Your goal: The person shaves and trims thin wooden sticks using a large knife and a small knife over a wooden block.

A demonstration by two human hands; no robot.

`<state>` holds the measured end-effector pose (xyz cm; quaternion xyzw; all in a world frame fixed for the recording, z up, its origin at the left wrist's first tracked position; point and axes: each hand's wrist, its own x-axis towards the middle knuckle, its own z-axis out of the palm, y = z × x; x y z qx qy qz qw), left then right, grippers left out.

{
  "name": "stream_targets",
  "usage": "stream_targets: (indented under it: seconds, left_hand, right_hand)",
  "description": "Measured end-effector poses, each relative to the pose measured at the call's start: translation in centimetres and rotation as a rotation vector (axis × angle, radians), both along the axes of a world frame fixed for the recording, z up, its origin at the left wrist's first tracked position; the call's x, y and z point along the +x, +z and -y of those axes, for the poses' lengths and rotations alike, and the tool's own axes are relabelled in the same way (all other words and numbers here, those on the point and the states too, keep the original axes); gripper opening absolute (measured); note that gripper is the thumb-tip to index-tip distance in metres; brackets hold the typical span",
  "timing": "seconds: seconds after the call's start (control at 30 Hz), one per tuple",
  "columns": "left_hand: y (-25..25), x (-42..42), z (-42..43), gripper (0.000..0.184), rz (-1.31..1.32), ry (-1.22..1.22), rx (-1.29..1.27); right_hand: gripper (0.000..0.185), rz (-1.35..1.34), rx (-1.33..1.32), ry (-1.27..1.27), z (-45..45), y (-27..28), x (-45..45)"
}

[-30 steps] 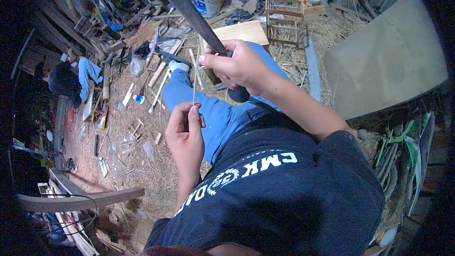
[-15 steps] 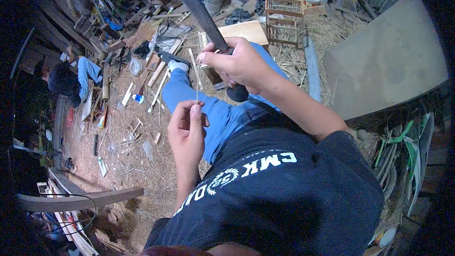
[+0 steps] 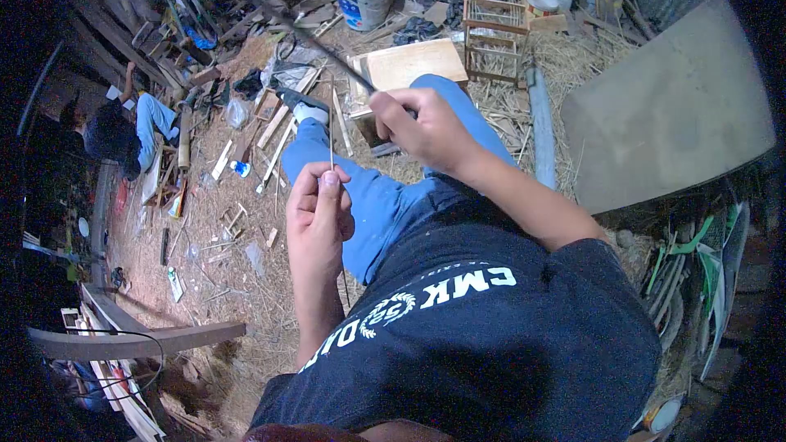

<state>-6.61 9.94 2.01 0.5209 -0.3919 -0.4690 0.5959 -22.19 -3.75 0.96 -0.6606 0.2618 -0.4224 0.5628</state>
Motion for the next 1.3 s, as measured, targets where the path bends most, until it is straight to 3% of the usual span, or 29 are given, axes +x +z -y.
stream_targets:
  seconds: [0.03,0.1,0.13,0.17,0.23,0.37,0.4,0.43,0.5,0.53,0.6,0.63,0.7,0.97,1.1,1.3]
  left_hand:
    - [0.2,0.0,0.0,0.02,-0.001,0.004,0.0]
    - [0.6,-0.2,0.0,0.018,-0.031,0.052,0.005]
    - [0.9,-0.1,-0.2,0.018,-0.047,0.051,0.019]
    - [0.8,-0.3,-0.2,0.018,-0.048,0.05,0.017]
    - [0.5,-0.8,-0.4,0.017,-0.064,0.175,0.072]
    - [0.5,-1.4,-0.5,0.015,-0.119,0.29,0.107]
    - [0.5,-0.9,-0.6,0.015,-0.083,0.22,0.045]
    - [0.6,-0.1,-0.7,0.015,-0.049,0.15,-0.016]
    - [0.7,0.4,-0.5,0.021,-0.041,0.115,-0.034]
    - [0.4,0.6,-0.2,0.021,-0.031,0.114,-0.04]
    - [-0.8,1.3,1.5,0.022,-0.027,0.107,-0.04]
    - [-1.9,1.7,3.0,0.022,0.053,0.121,-0.059]
    - [-2.8,2.1,5.2,0.022,0.128,0.129,-0.054]
    - [-3.4,2.0,11.0,0.017,0.326,0.086,-0.012]
    - [-3.1,3.6,13.5,0.015,0.484,0.047,0.119]
    - [-4.8,6.0,17.1,0.013,0.443,0.015,0.123]
  right_hand:
    - [0.048,-0.001,0.0,0.004,0.1,-1.0,0.0]
    - [0.054,-0.125,-0.38,-0.061,-0.1,-2.2,0.0]
    - [0.055,-0.297,-0.481,-0.074,-0.3,-1.7,-0.6]
    - [0.055,-0.298,-0.482,-0.075,-0.3,-1.8,-0.6]
    - [0.06,-0.385,-0.859,-0.104,-0.2,-2.2,-0.6]
    - [0.065,-0.363,-1.125,-0.223,0.8,-1.9,-0.2]
    - [0.065,-0.389,-1.154,-0.263,1.8,-1.9,-0.5]
    - [0.061,-0.455,-1.098,-0.274,3.1,-1.9,-0.9]
    - [0.06,-0.551,-0.701,-0.451,6.6,-3.4,-0.9]
    - [0.06,-0.559,-0.699,-0.45,8.5,-4.3,-1.3]
    - [0.057,-0.393,-0.277,-0.47,11.8,-5.4,-2.4]
    - [0.057,-0.402,-0.277,-0.469,12.3,-4.9,-2.6]
    - [0.053,-0.295,0.243,-0.299,12.4,-4.4,-2.7]
    - [0.029,0.008,0.456,0.053,12.1,-2.1,2.1]
    - [0.023,0.024,0.427,0.056,13.8,-2.6,4.0]
    - [0.015,0.078,0.531,0.083,17.5,-3.3,4.3]
